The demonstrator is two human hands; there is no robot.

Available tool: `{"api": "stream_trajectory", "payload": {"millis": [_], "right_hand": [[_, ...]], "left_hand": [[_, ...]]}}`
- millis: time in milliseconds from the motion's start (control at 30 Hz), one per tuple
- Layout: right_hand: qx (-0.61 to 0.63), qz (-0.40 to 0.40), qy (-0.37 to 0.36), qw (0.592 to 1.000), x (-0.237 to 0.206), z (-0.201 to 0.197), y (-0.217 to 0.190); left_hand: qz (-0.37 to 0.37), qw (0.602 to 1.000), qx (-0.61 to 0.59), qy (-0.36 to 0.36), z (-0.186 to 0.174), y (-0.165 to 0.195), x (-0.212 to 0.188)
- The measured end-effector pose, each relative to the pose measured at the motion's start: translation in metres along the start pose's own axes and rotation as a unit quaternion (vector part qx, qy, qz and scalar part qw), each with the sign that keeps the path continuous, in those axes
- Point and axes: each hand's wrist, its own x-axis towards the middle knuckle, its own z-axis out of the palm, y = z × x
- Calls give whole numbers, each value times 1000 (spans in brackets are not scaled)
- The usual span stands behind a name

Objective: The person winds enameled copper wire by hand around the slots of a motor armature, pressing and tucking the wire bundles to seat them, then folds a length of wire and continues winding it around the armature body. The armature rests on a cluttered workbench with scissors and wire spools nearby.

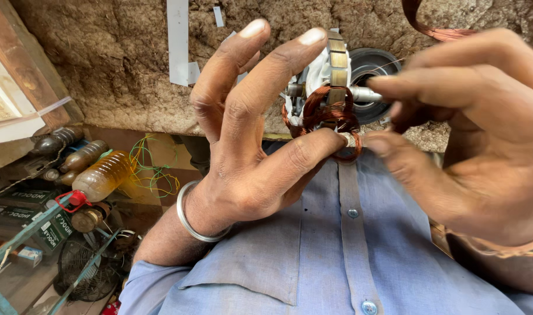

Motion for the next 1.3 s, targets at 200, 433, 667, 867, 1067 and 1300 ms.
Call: {"api": "stream_trajectory", "payload": {"millis": [200, 433, 667, 867, 1067, 1300], "right_hand": [[-121, -43, -118, 985, 19, -6, -17], [-147, -16, -165, 975, 30, -7, -24], [-190, -75, -84, 975, 13, -1, -24], [-185, -158, -13, 970, 4, 8, -5], [-166, -210, 25, 963, 3, 16, 15], [-154, -251, 46, 955, 3, 22, 26]], "left_hand": [[9, 999, -34, 23, 5, -3, -5], [-12, 996, -77, 42, 4, -5, -3], [-60, 980, -191, -4, 4, -4, 2], [-70, 971, -228, 9, 9, -4, 0], [-66, 966, -247, 21, 12, -7, -7], [-53, 947, -313, 48, 18, -10, -9]]}}
